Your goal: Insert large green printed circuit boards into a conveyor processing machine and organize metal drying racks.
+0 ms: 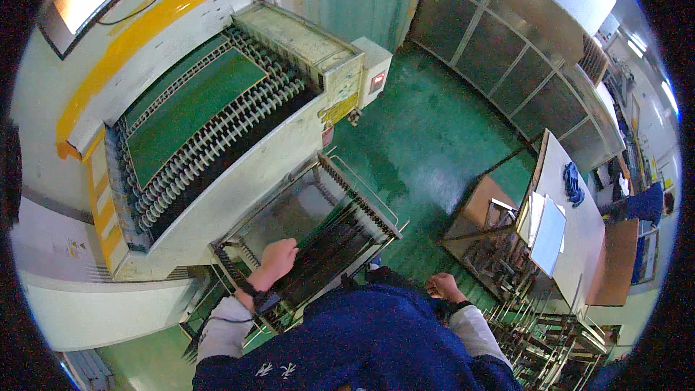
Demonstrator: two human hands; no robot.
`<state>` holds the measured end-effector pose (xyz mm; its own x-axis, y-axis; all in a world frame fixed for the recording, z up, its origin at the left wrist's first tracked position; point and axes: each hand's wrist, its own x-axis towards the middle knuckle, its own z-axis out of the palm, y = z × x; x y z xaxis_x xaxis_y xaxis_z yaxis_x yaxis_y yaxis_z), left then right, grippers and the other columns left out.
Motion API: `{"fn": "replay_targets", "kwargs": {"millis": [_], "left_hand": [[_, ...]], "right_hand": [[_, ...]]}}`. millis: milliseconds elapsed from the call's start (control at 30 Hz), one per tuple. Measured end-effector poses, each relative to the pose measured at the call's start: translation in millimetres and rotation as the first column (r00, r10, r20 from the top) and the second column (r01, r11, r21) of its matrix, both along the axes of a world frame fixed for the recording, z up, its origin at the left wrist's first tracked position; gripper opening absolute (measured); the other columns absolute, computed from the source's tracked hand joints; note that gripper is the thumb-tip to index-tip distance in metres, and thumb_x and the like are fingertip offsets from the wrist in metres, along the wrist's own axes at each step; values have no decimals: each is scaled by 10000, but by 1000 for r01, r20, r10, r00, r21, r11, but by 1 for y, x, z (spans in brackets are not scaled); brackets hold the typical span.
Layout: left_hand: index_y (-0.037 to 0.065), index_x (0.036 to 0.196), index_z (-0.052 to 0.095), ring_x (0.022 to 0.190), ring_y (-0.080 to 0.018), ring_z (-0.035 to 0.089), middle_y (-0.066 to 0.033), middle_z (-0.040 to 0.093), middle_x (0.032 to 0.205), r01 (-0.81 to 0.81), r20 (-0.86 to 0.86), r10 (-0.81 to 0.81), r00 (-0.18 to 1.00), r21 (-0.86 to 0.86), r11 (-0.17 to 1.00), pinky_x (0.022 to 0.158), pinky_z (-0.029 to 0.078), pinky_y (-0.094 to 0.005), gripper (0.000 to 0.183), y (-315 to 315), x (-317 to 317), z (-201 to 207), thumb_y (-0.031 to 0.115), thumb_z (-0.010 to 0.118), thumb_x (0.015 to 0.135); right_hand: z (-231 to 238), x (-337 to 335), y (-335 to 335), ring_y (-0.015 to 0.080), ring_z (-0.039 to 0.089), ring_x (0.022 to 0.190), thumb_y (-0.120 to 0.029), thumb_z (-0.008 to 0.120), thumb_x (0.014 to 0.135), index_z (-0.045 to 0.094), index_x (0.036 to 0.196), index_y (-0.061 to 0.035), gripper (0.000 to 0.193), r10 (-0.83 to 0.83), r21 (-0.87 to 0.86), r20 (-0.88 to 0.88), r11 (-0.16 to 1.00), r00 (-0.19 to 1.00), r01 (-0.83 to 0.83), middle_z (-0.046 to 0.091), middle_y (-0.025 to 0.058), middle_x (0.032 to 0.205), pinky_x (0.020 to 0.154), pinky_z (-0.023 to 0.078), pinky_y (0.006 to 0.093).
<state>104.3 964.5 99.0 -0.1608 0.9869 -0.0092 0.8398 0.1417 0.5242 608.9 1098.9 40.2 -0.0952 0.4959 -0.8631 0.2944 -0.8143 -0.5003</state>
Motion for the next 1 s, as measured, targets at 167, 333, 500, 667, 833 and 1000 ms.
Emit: {"fn": "replay_targets", "kwargs": {"millis": [167, 333, 500, 667, 833, 1000], "left_hand": [[47, 737, 480, 678, -386, 530, -156, 533, 689, -130, -29, 134, 991, 107, 986, 565, 402, -464, 193, -7, -24, 109, 205, 570, 802], [15, 780, 528, 611, -272, 509, -106, 529, 661, -558, 95, 559, 824, 311, 769, 581, 411, -339, 148, -48, -37, 204, 139, 605, 805], [27, 1031, 536, 836, -201, 517, -65, 570, 954, -912, 805, 439, 399, 298, 282, 748, 418, -336, 227, -59, -34, 202, 137, 587, 839], [56, 1120, 506, 920, -204, 535, -79, 567, 1045, -882, 996, 26, -80, -83, 463, 766, 433, -347, 299, -53, -19, 138, 165, 585, 854], [65, 1013, 546, 726, -153, 583, -49, 626, 871, -838, 973, -38, -227, -175, 517, 645, 482, -278, 198, 6, 21, 137, 212, 575, 883], [70, 835, 532, 584, -145, 546, -54, 557, 708, -827, 925, -26, -379, -326, 458, 553, 502, -260, 162, 35, -8, 83, 213, 596, 874]], "right_hand": [[-147, 101, 52, 244, 608, 915, -217, 591, 841, 535, 990, -55, 226, 245, -107, -521, 932, 817, -347, 611, 119, 990, 720, 520, 426], [-216, 63, 105, 236, 525, 701, -260, 436, 864, 487, 902, -100, 173, 253, -55, -720, 907, 646, -417, 513, 95, 789, 588, 429, 393], [-195, -13, 150, 187, 387, 661, -399, 404, 795, 422, 769, -114, 286, -580, -760, -650, 507, 492, -407, 373, 49, 726, 555, 318, 343], [-191, -72, 153, 176, 390, 610, -407, 421, 802, 448, 741, -136, 279, 435, -29, -310, 884, 846, -466, 389, 26, 696, 474, 323, 332], [-193, -61, 152, 148, 354, 562, -379, 440, 780, 451, 720, -147, 239, 546, 136, -532, 809, 647, -571, 368, -1, 672, 443, 290, 304], [-210, 5, 139, 129, 338, 551, -317, 445, 786, 421, 692, -146, 196, 834, 514, -123, 517, 538, -685, 345, -27, 652, 447, 275, 302]]}}
